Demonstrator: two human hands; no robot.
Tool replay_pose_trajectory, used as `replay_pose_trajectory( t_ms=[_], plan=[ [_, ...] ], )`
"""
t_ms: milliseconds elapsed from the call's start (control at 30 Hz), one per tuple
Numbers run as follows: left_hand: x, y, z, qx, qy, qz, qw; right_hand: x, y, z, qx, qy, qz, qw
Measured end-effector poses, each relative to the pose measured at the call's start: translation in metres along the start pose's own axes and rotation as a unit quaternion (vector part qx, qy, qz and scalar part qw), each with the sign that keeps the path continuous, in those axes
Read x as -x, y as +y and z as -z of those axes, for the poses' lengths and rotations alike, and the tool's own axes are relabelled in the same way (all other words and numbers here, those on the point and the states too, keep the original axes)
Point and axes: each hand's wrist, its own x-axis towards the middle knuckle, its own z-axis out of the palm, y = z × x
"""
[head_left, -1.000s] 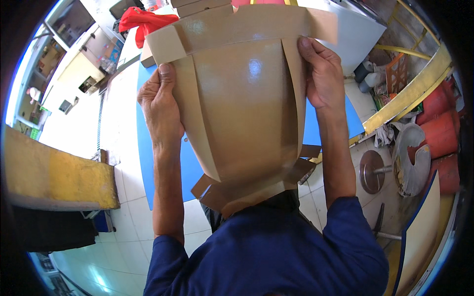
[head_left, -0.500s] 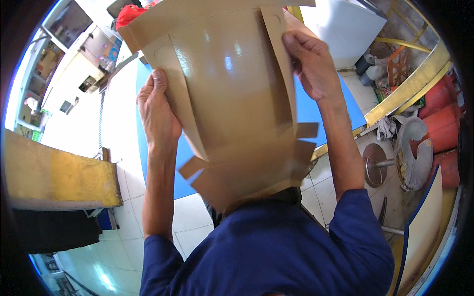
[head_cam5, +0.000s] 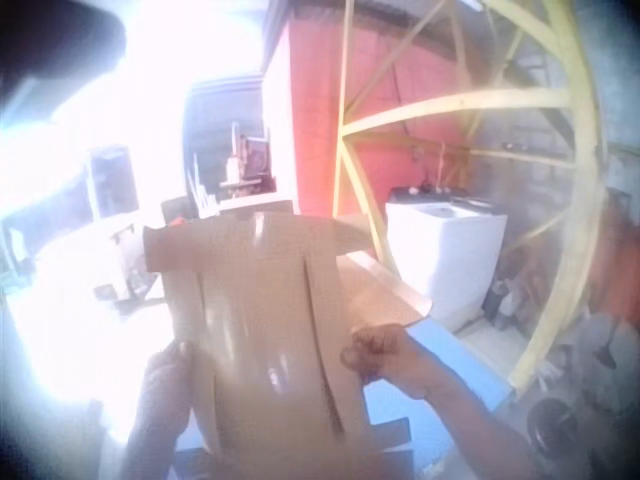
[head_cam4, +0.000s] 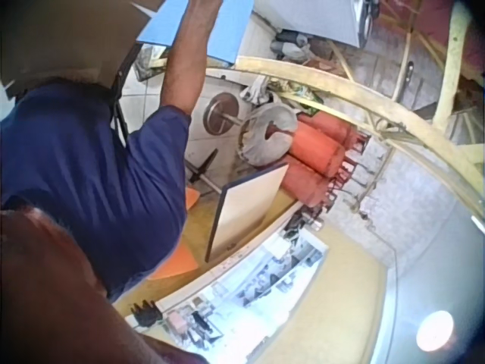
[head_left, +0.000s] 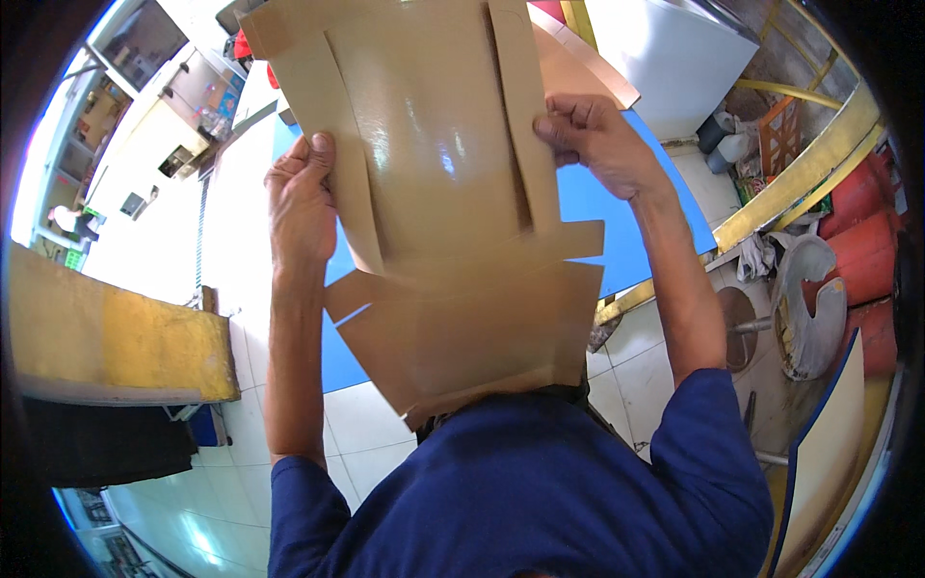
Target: The person assembles flat cardboard boxes by hand on a blue table. They fold the cardboard along pre-scored lines, tuck flaps into slots, and secure the structure to form a rectangular box. The person repeats this process for multiple boxes, stacking the finished ones on the table.
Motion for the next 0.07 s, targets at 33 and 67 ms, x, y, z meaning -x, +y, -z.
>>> replay_pose_trajectory(
  t_ms=[33, 67],
  plan=[
    [-0.0015, 0.0008, 0.0044, 0.0, -0.016, 0.01, 1.0, 0.0016, 0.0026, 0.0007, 0.004, 0.004, -0.009, 1.0],
    [-0.0022, 0.0035, 0.008, 0.001, -0.032, 0.02, 0.999, 0.0027, 0.0043, 0.0011, 0.009, 0.007, -0.018, 1.0]
  ],
)
